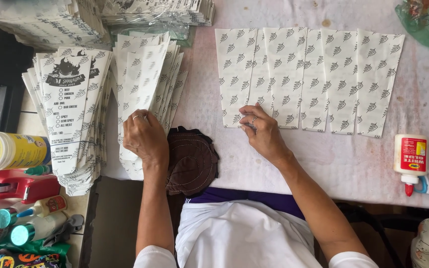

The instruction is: Applying glue to the edges of paper strips and folding them to create packaging components.

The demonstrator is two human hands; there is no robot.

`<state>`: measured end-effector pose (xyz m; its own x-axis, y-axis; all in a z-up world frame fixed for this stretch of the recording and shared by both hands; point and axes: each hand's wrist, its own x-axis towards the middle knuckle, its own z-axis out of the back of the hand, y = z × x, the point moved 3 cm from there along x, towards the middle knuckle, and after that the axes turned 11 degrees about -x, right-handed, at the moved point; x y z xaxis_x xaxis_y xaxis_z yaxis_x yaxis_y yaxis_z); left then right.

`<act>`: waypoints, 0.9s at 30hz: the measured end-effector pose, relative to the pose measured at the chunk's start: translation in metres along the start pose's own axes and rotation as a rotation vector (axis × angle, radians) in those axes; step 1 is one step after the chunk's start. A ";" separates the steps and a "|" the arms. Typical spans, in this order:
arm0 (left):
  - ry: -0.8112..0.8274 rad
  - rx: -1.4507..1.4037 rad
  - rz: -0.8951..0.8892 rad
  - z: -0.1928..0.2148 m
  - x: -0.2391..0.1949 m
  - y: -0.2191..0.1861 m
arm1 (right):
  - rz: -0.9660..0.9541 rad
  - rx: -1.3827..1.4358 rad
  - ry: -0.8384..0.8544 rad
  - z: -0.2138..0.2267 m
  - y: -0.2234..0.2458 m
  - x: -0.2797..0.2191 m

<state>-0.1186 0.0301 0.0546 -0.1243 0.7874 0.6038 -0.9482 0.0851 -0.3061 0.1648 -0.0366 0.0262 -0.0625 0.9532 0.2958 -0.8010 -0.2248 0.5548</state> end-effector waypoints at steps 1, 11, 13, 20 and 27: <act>-0.002 -0.053 0.023 0.003 0.001 -0.005 | -0.002 0.008 0.000 0.000 0.000 0.000; 0.464 -0.073 -0.079 -0.064 -0.008 -0.091 | -0.044 0.031 0.015 0.004 0.006 0.001; 0.711 -0.246 -0.254 -0.067 -0.006 -0.108 | -0.009 -0.001 0.008 0.004 0.005 0.000; 0.714 -0.627 -0.335 -0.071 -0.009 -0.077 | 0.038 -0.046 -0.007 -0.007 -0.002 -0.004; 0.661 -0.657 -0.472 -0.103 -0.025 -0.075 | 0.087 -0.167 0.032 -0.016 -0.006 -0.008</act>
<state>-0.0144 0.0671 -0.0137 0.5900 0.7480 0.3040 -0.4886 0.6305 -0.6031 0.1600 -0.0393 0.0080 -0.1526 0.9381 0.3111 -0.8792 -0.2726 0.3909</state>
